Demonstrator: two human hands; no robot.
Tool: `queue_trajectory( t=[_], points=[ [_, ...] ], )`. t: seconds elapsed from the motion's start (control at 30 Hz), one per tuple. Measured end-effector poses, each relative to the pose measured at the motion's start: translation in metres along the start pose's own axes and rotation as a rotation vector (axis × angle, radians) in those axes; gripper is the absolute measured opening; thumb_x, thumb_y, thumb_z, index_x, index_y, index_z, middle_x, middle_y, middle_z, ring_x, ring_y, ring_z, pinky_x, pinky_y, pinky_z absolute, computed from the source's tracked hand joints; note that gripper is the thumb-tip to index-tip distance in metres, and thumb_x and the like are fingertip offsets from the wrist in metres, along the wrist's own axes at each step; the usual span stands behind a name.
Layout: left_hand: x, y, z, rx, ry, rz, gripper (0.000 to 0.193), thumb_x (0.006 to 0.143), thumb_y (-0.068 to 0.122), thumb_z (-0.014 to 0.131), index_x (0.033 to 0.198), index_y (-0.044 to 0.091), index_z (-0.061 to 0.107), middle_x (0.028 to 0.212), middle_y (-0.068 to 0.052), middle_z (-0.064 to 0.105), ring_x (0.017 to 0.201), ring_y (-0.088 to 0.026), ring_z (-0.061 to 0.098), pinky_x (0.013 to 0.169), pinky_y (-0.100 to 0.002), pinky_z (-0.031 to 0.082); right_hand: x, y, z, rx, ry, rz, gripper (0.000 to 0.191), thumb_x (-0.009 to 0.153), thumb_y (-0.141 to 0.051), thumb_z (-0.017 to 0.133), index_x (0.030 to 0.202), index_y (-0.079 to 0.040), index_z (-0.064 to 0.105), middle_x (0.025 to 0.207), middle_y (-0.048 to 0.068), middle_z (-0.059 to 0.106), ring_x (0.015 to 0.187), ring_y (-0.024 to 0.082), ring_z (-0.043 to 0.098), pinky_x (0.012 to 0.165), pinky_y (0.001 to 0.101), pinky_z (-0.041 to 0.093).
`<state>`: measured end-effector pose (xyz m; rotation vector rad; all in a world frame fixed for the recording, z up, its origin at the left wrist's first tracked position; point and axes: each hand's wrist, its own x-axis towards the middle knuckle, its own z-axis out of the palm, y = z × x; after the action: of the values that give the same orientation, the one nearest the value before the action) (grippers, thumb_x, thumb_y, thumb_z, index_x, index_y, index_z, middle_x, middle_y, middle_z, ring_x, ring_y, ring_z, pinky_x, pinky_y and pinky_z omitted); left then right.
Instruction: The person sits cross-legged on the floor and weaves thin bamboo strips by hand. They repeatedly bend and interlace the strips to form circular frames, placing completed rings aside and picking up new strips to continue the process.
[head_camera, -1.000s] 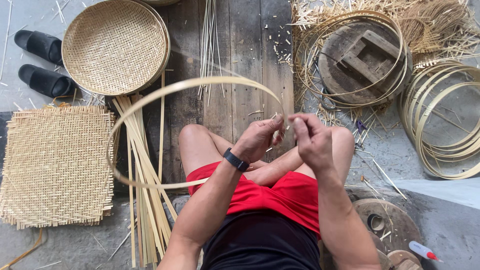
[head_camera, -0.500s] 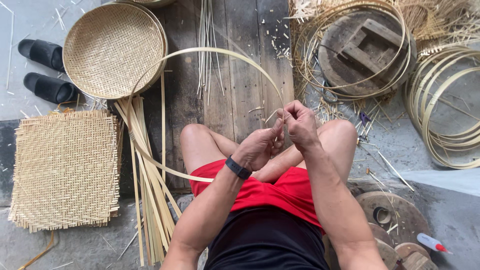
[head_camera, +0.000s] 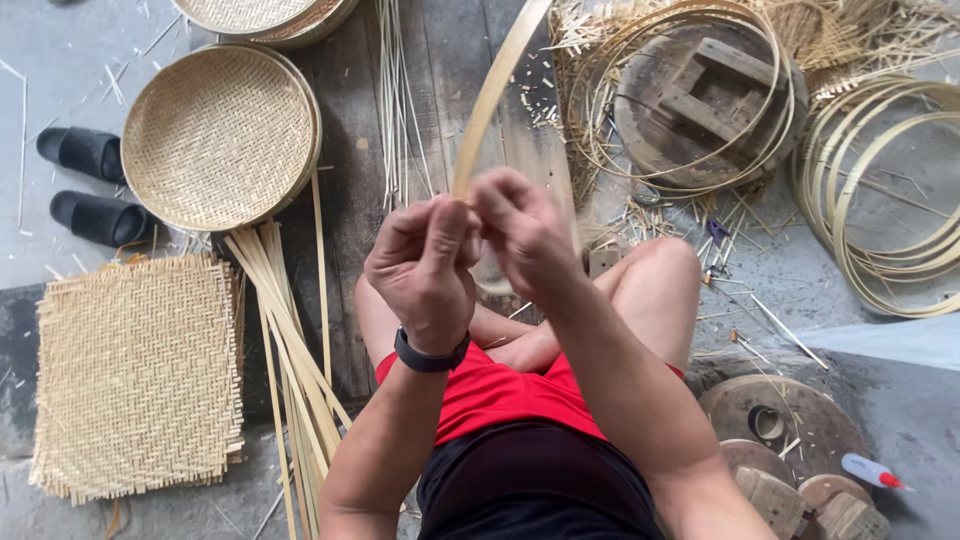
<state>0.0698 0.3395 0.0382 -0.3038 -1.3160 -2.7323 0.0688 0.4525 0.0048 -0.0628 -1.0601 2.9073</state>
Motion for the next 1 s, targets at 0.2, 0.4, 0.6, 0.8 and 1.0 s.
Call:
queue_trajectory(
  t=[0.2, 0.4, 0.6, 0.8, 1.0],
  points=[
    [-0.004, -0.038, -0.04, -0.299, 0.195, -0.581, 0.019, 0.102, 0.016, 0.069, 0.087, 0.007, 0.061, 0.075, -0.007, 0.063, 0.053, -0.01, 0.042, 0.05, -0.024, 0.034, 0.05, 0.011, -0.013, -1.015, 0.093, -0.65, 0.016, 0.104, -0.001, 0.062, 0.091, -0.005, 0.052, 0.101, 0.005, 0.053, 0.089, 0.011, 0.059, 0.083, 0.0225, 0.065],
    [-0.016, -0.07, -0.083, -0.233, 0.263, -0.705, 0.018, 0.097, 0.018, 0.072, 0.084, 0.009, 0.062, 0.071, -0.005, 0.063, 0.048, -0.009, 0.042, 0.045, -0.024, 0.034, 0.037, 0.045, -0.056, -1.068, 0.105, 0.186, 0.01, 0.093, -0.008, 0.069, 0.084, -0.006, 0.064, 0.081, 0.009, 0.061, 0.074, 0.013, 0.057, 0.063, 0.0314, 0.05],
    [-0.015, -0.066, -0.108, -0.157, 0.21, -0.642, 0.017, 0.097, 0.018, 0.072, 0.09, 0.005, 0.063, 0.078, -0.005, 0.065, 0.054, -0.01, 0.048, 0.053, -0.027, 0.043, 0.003, 0.035, -0.077, -1.25, 0.65, -0.06, 0.027, 0.098, -0.027, 0.07, 0.088, -0.003, 0.064, 0.078, 0.014, 0.069, 0.072, 0.028, 0.069, 0.067, 0.0378, 0.052],
    [0.004, -0.046, -0.142, -0.234, 0.145, -0.738, 0.015, 0.103, 0.021, 0.064, 0.1, 0.007, 0.065, 0.078, -0.001, 0.061, 0.056, -0.008, 0.043, 0.054, -0.024, 0.037, -0.054, -0.058, -0.086, -1.69, 0.364, -0.806, 0.037, 0.104, -0.039, 0.068, 0.112, -0.003, 0.064, 0.11, 0.014, 0.068, 0.107, 0.03, 0.064, 0.093, 0.0456, 0.052],
    [0.031, -0.034, -0.171, -0.504, 0.119, -0.723, 0.022, 0.109, 0.026, 0.062, 0.1, 0.006, 0.065, 0.077, -0.002, 0.055, 0.058, -0.007, 0.042, 0.054, -0.023, 0.034, -0.086, -0.133, -0.15, -1.61, 0.594, -0.133, 0.065, 0.101, -0.049, 0.063, 0.14, 0.002, 0.056, 0.118, 0.016, 0.061, 0.11, 0.025, 0.06, 0.094, 0.0426, 0.05]
  ],
)
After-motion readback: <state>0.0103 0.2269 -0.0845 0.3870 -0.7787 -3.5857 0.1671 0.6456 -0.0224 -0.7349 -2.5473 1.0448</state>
